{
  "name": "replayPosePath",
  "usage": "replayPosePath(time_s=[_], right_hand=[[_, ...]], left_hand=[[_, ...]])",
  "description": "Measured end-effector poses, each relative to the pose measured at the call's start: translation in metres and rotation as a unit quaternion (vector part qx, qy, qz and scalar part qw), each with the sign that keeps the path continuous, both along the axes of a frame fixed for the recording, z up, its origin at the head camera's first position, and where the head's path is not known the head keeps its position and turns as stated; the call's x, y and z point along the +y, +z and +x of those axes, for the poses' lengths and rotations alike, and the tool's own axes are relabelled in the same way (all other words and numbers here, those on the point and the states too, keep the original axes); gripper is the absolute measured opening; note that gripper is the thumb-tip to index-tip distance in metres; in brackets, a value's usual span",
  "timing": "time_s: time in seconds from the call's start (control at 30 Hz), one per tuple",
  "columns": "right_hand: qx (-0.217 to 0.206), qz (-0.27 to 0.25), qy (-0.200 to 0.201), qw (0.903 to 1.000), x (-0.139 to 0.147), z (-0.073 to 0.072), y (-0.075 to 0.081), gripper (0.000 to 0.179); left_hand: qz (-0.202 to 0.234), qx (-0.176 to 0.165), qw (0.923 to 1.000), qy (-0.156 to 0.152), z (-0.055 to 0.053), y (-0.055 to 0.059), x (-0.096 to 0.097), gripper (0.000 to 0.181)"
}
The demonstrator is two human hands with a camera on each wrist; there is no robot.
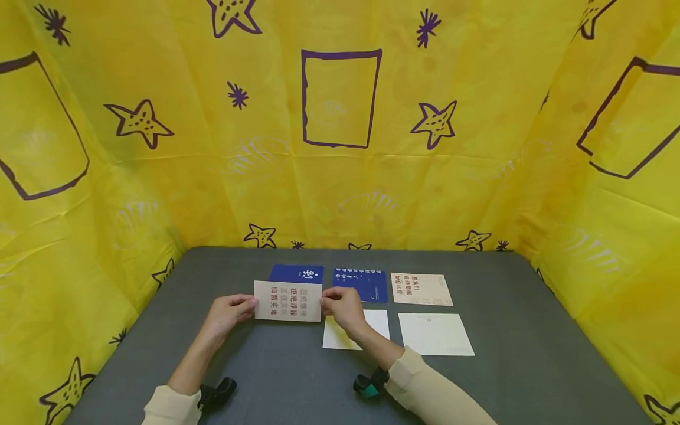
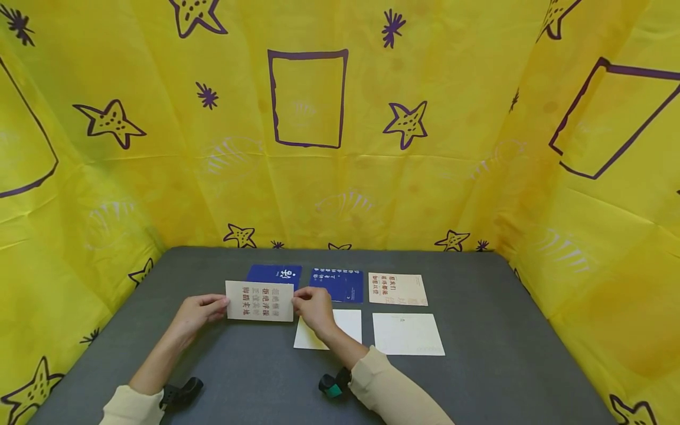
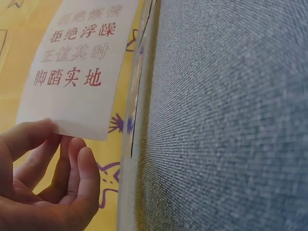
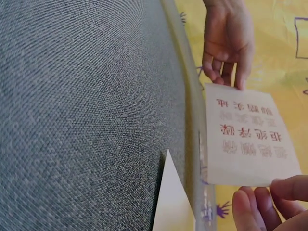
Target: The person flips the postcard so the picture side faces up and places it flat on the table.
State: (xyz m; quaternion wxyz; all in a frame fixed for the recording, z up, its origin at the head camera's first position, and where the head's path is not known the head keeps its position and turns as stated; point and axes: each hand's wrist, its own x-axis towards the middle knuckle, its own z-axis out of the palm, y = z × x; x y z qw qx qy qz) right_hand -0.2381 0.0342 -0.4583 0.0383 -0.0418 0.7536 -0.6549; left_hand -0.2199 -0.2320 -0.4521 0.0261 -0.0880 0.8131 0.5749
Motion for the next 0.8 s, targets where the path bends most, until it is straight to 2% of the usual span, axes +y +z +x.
replayPosePath(time_s=[0.3, 0.8], right_hand=[[-0.026, -0.021, -0.002, 0.9995, -0.0014, -0.0029, -0.003, 0.01], [-0.05, -0.042, 0.0, 0.9979, -0.0056, -0.0039, -0.0088, 0.011]], left_hand=[[0.022, 0.005, 0.9994, 0.027, 0.0002, -0.0006, 0.0032, 0.038], [0.038, 0.012, 0.9986, 0.035, 0.001, -0.0024, 0.0041, 0.038]])
